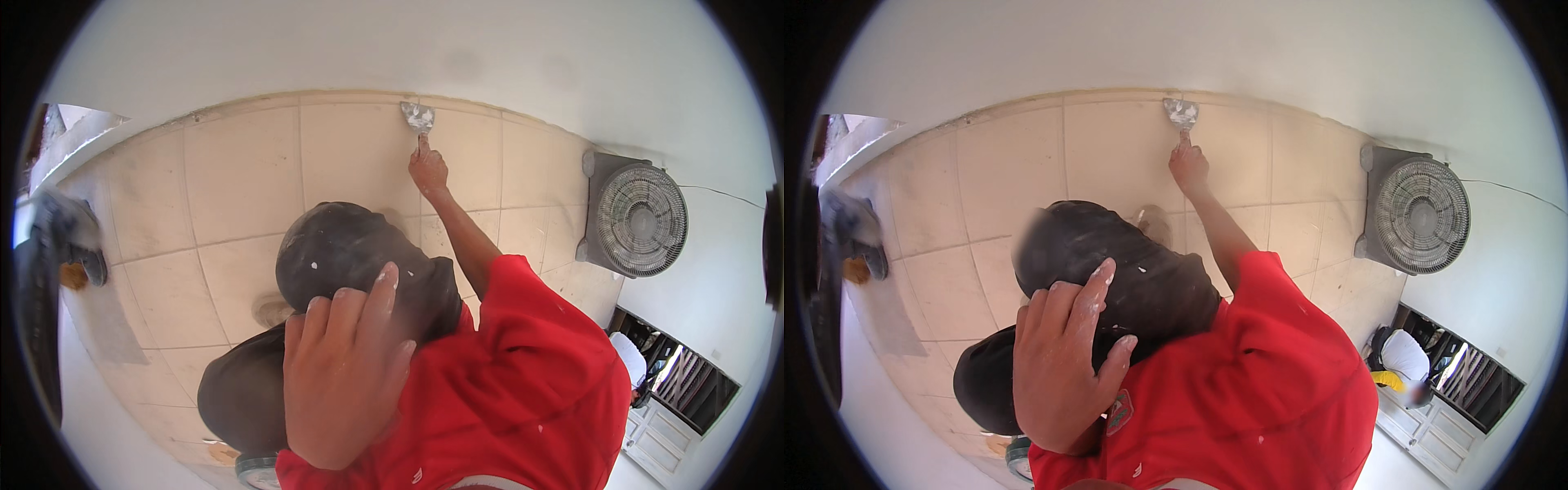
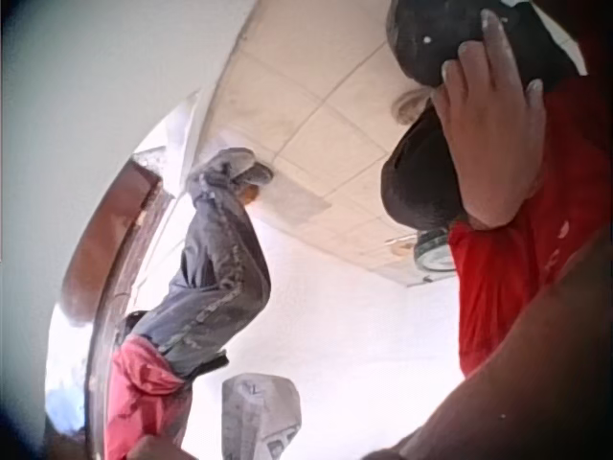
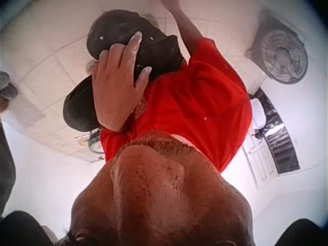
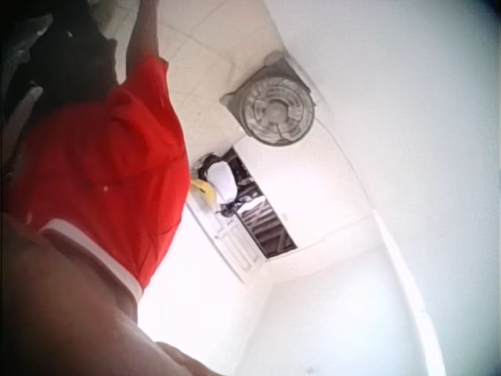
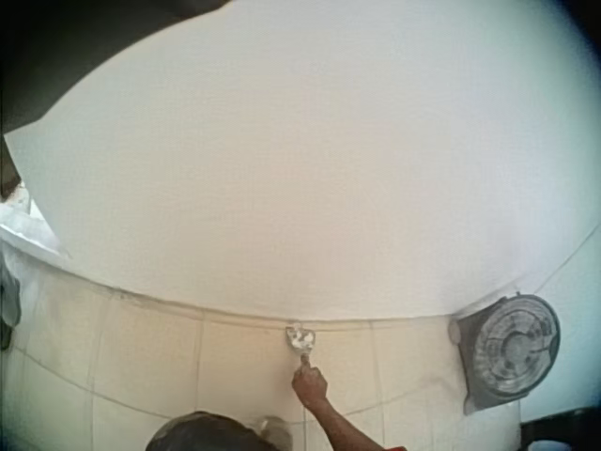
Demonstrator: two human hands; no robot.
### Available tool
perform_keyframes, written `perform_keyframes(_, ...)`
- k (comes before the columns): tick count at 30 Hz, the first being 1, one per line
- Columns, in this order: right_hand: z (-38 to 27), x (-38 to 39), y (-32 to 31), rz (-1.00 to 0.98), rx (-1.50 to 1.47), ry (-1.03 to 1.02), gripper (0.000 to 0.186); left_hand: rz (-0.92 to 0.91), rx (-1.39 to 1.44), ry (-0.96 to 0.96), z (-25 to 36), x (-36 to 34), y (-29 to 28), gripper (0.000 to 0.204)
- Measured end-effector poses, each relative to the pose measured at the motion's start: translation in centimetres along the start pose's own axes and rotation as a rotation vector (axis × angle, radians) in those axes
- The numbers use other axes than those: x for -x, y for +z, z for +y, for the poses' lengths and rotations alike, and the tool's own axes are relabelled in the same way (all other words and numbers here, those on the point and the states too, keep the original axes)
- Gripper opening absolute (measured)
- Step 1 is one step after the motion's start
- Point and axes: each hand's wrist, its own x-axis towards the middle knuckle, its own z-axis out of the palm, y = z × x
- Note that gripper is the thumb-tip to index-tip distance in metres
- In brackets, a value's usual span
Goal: The person sweeps the tiled floor with a broom, then kneels and uses a putty knife to apply a white sealant along the base of the wall. They move along the wall, smoothing the sealant in sections while another person works nearby.
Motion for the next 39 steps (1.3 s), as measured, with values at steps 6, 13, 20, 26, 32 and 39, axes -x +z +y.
perform_keyframes(6, 0.8, -2.2, 0.3, 0.017, 0.010, -0.057, 0.049, -0.094, 0.036, 0.078, 0.2, -0.3, -1.0, 0.067)
perform_keyframes(13, 1.8, -3.2, -2.6, -0.187, -0.022, 0.036, 0.058, -0.036, 0.080, 0.245, -1.7, -2.1, -0.4, 0.064)
perform_keyframes(20, 4.8, -2.1, -2.5, -0.138, 0.057, 0.026, 0.039, -0.115, 0.168, 0.257, 2.2, -4.7, 1.0, 0.059)
perform_keyframes(26, 8.2, -2.2, -5.9, 0.015, 0.208, -0.273, 0.045, 0.019, 0.184, 0.213, 7.3, -11.0, 5.8, 0.058)
perform_keyframes(32, 11.2, -10.3, -12.5, -0.080, 0.010, -0.840, 0.034, 0.235, 0.103, -0.054, 10.7, -15.8, 10.7, 0.053)
perform_keyframes(39, 7.8, -12.4, -15.3, -0.224, 0.254, -0.972, 0.021, 0.347, 0.074, -0.238, 16.7, -14.8, 12.9, 0.052)
